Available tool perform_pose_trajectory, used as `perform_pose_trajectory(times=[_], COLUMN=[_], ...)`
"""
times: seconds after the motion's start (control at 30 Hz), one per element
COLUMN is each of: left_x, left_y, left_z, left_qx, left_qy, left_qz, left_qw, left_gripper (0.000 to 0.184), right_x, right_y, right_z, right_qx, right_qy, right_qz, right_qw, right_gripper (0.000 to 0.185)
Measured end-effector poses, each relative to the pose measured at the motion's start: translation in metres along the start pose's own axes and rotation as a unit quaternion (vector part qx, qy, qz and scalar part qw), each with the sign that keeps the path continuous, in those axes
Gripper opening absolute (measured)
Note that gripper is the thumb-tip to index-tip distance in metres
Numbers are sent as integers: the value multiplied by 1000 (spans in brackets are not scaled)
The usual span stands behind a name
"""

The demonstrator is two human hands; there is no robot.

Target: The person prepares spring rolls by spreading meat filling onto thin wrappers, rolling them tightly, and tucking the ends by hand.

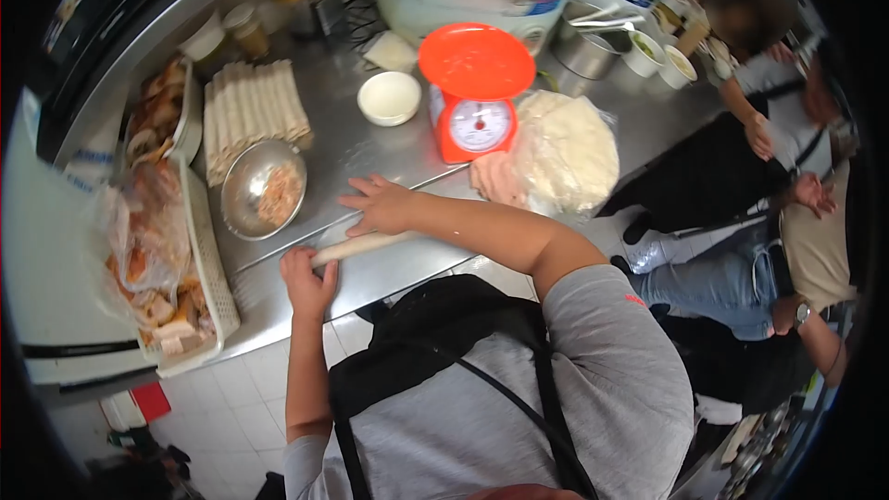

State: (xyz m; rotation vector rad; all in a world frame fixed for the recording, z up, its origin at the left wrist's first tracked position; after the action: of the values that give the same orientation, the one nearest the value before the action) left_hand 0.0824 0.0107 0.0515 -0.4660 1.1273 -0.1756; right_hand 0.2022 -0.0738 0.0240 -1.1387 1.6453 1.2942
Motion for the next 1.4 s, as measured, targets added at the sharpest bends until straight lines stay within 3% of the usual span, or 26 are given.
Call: perform_pose_trajectory(times=[0.13, 0.2, 0.27, 0.37, 0.47, 0.63, 0.7, 0.73, 0.8, 0.9, 1.0, 1.2, 1.3, 1.4], left_x=[9, 29, 35, 41, 41, 25, 33, 28, 21, 24, 24, 27, 32, 38], left_y=[-38, -45, -42, -37, -35, -42, -28, -25, -23, -13, -12, -5, 0, 3], left_z=[5, 5, 5, 10, 12, 19, 18, 17, 21, 29, 37, 51, 55, 56], left_qx=[56, 92, 95, 102, 141, 154, 116, 118, 135, 135, 163, 132, 104, 85], left_qy=[8, 49, 45, 59, 52, 40, 114, 101, 73, 105, 103, 109, 129, 157], left_qz=[48, 56, 46, 34, 19, 73, 57, 45, 16, -28, -28, -38, -40, -41], left_qw=[997, 993, 993, 992, 989, 985, 985, 987, 988, 985, 981, 985, 985, 983], left_gripper=[36, 39, 37, 36, 33, 33, 37, 37, 36, 26, 17, 6, 5, 8], right_x=[-8, 0, -20, -5, 0, 7, -1, 0, 2, 4, 5, -10, -27, -13], right_y=[-37, -36, -5, 14, 9, -2, -1, -4, -13, -27, -36, -31, 2, 0], right_z=[-45, -46, -54, -53, -61, -82, -97, -100, -102, -104, -101, -96, -81, -72], right_qx=[79, 63, 85, 68, 84, 133, 163, 170, 203, 261, 300, 372, 252, 272], right_qy=[-24, -126, -63, -134, -271, -260, -252, -246, -232, -202, -177, -284, -332, -284], right_qz=[-75, -88, 31, 7, 4, -50, -5, 23, 83, 180, 190, 9, 36, 75], right_qw=[994, 986, 994, 989, 959, 955, 954, 954, 948, 926, 918, 884, 908, 916], right_gripper=[34, 33, 29, 26, 18, 16, 25, 29, 22, 12, 12, 13, 18, 24])
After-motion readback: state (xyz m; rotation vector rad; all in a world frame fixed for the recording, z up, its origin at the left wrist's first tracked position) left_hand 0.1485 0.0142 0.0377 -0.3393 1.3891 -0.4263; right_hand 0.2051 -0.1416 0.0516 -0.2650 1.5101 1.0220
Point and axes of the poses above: each hand's wrist, its own z-axis towards the middle knuckle, its own x-axis out of the palm, y = z × x, the point moved 9 cm from there along z, towards the middle knuckle, and after that the axes turned 7 degrees about y, right-handed, at the moved point
